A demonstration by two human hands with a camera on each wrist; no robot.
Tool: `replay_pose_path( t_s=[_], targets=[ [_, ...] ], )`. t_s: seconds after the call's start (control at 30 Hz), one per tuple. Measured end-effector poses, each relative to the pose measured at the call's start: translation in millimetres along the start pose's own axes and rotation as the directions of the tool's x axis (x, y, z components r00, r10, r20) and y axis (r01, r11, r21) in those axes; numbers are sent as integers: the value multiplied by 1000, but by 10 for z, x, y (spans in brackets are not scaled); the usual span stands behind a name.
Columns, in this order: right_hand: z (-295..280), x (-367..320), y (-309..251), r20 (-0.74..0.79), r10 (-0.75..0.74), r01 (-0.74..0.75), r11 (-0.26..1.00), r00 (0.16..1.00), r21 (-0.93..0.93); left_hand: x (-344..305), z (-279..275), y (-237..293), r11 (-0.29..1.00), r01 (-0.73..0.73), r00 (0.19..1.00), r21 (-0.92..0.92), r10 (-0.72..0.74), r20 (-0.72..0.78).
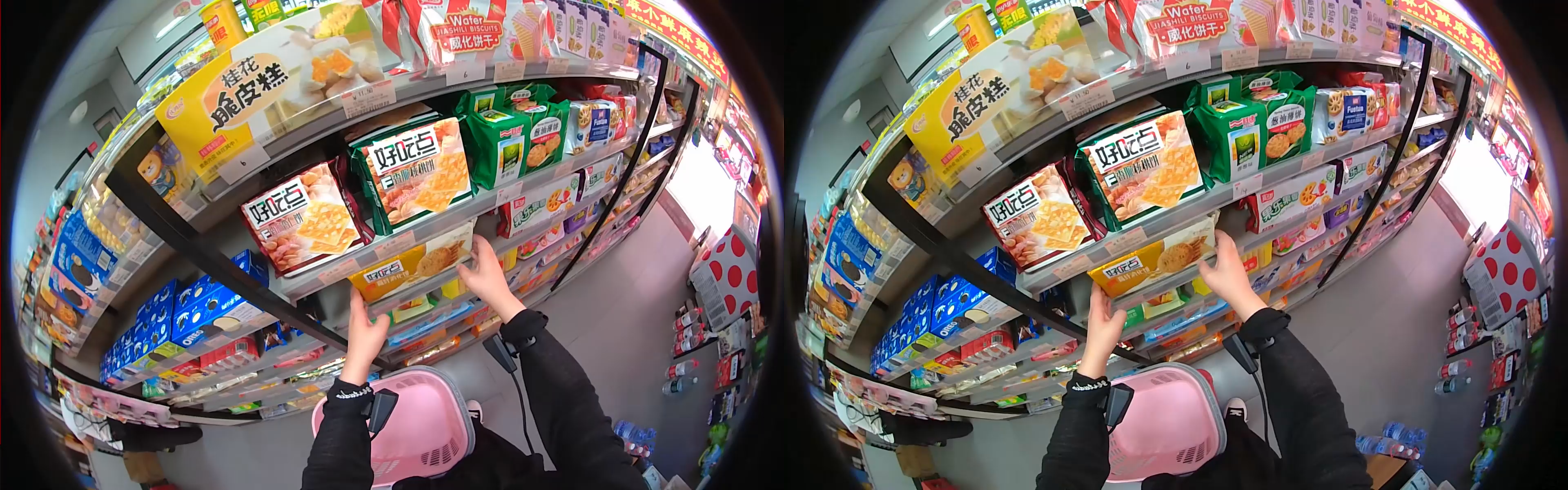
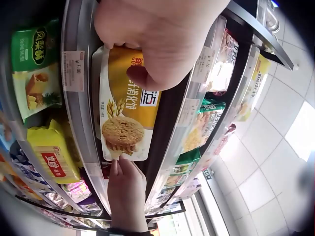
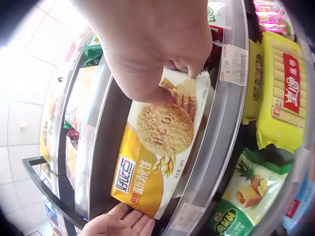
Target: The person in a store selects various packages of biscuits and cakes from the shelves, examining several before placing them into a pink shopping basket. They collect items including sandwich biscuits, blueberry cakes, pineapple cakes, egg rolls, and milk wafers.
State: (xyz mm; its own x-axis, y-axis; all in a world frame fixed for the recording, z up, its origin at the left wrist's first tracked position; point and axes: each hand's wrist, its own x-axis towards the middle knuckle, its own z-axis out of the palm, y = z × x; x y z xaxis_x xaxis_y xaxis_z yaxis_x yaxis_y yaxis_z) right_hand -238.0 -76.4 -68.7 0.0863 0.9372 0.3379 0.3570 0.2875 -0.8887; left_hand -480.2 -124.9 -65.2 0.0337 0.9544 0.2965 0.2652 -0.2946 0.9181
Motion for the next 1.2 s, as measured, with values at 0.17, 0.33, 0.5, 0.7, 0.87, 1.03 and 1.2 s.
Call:
replay_pose_path(
  t_s=[0.17,0.33,0.5,0.7,0.87,1.03,1.2],
  targets=[
    [-55,-61,120,25,-47,50,987,999,-156,-73,10,157,968,81,997,236,-83,-3],
    [-163,-144,20,25,-88,91,984,996,-151,-162,-72,120,909,45,998,414,-21,-63],
    [-244,-573,-339,50,-182,189,948,982,-256,-628,-306,350,852,-112,982,512,174,-75],
    [56,-1270,-139,432,83,-15,988,898,-157,-1242,-458,-40,934,227,870,276,-322,374],
    [479,-1274,283,570,278,-181,958,773,-222,-1172,-326,-732,892,420,840,166,-452,300],
    [862,-840,678,346,245,-161,954,906,-254,-750,-45,-971,907,403,915,121,-395,-82],
    [1107,-489,948,240,143,-86,969,960,-230,-361,142,-1185,852,250,965,461,-182,-187]
  ],
)
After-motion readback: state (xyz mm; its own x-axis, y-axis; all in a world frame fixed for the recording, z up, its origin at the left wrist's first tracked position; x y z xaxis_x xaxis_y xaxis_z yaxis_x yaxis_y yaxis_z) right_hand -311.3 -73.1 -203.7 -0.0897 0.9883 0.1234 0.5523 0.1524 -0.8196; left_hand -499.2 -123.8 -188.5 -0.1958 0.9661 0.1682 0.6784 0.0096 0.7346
